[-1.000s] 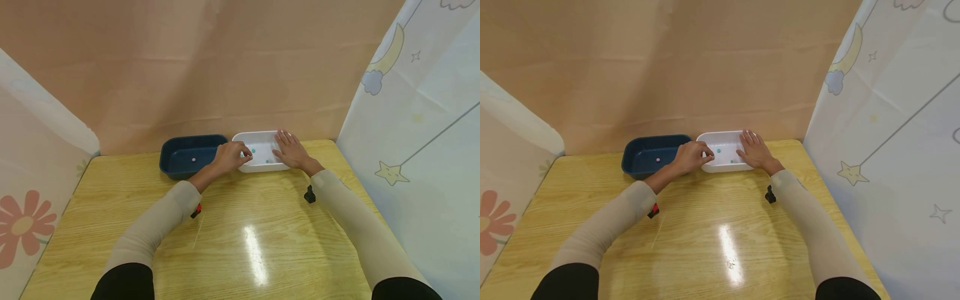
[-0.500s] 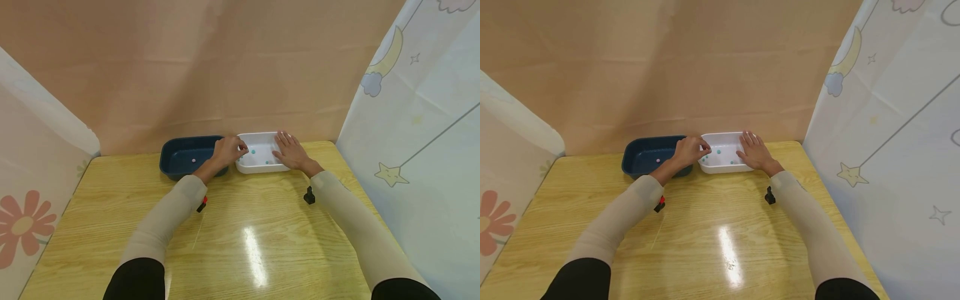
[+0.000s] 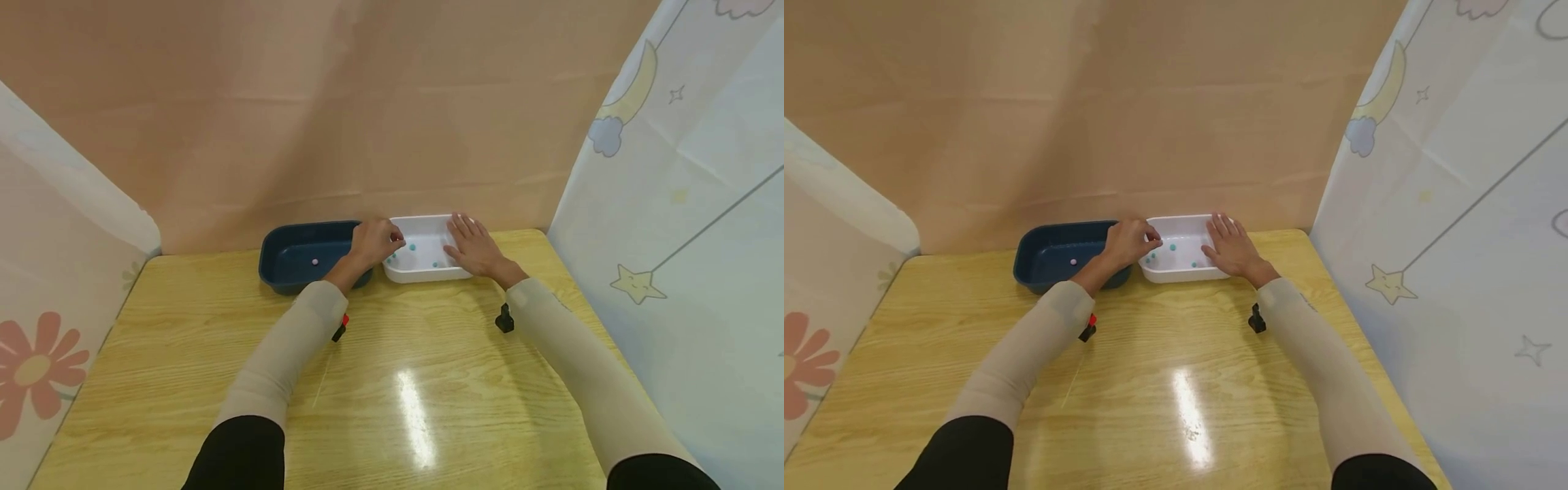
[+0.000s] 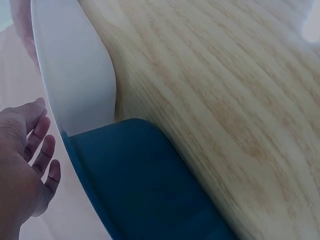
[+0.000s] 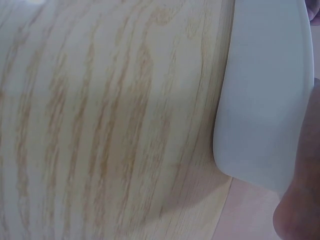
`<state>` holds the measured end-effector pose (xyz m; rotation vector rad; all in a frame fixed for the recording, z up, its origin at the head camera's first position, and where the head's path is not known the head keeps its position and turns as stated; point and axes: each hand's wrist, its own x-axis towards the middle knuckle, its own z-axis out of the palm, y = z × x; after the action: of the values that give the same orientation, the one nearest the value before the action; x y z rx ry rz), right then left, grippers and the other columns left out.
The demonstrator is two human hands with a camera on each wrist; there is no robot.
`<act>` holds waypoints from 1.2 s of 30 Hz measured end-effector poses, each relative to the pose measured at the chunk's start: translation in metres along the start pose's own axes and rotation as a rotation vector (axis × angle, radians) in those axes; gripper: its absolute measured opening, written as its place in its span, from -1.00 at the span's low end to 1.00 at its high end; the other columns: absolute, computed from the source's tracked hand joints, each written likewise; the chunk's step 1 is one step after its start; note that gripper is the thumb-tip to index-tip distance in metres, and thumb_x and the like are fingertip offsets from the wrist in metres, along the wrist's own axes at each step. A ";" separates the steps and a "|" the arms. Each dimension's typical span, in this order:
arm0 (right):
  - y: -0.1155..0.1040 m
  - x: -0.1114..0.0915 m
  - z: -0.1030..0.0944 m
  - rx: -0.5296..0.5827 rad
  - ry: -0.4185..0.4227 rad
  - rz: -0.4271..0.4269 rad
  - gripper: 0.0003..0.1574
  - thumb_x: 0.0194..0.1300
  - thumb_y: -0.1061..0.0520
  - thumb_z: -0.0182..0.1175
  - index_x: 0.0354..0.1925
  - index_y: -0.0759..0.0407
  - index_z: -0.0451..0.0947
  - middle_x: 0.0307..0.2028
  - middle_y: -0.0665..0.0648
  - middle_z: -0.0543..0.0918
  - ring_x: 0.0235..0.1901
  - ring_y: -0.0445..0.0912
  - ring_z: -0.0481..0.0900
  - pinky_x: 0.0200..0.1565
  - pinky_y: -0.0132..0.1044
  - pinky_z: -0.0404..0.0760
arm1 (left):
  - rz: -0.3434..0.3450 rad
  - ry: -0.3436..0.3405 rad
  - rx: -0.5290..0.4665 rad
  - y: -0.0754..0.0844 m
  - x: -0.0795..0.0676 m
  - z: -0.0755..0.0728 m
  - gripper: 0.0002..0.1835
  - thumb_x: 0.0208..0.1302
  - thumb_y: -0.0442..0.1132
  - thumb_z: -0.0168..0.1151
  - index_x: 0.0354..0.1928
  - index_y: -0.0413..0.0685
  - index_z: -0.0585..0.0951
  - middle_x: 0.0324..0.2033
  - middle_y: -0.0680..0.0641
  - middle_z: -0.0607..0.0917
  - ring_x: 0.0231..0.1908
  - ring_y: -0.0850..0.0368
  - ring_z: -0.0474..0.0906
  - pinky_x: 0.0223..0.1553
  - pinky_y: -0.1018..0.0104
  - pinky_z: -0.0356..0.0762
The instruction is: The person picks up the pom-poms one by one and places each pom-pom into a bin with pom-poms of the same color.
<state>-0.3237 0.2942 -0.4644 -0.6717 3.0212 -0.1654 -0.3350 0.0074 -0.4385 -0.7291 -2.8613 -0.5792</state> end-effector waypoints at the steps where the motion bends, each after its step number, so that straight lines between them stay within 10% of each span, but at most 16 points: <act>1: 0.000 0.001 0.000 -0.008 0.002 -0.001 -0.05 0.72 -0.18 -0.24 0.68 0.39 -0.22 0.69 0.35 -0.26 0.68 0.27 -0.31 0.63 0.18 -0.31 | 0.000 -0.001 0.000 0.000 0.000 0.000 -0.82 0.46 0.02 0.40 -0.12 0.17 0.89 -0.19 0.12 0.80 -0.29 0.17 0.67 -0.33 0.19 0.62; 28: 0.006 0.001 -0.009 0.044 -0.045 0.000 0.03 0.68 -0.23 -0.18 0.68 0.41 -0.25 0.69 0.39 -0.28 0.68 0.29 -0.34 0.62 0.21 -0.35 | -0.006 0.020 0.014 -0.016 -0.017 -0.019 -0.63 0.47 0.09 0.36 0.15 0.11 0.81 0.17 0.02 0.74 -0.20 0.11 0.72 -0.34 0.15 0.67; 36: 0.008 -0.001 -0.016 0.062 -0.049 -0.004 0.02 0.68 -0.24 -0.12 0.67 0.42 -0.15 0.67 0.44 -0.19 0.67 0.33 -0.26 0.61 0.25 -0.25 | 0.018 0.023 0.088 -0.027 -0.034 -0.029 -0.51 0.45 0.15 0.37 0.26 0.06 0.73 0.32 -0.05 0.65 0.23 -0.08 0.62 0.05 -0.02 0.69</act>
<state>-0.3269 0.3036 -0.4493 -0.6664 2.9550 -0.2384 -0.3176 -0.0404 -0.4279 -0.7279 -2.8358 -0.4527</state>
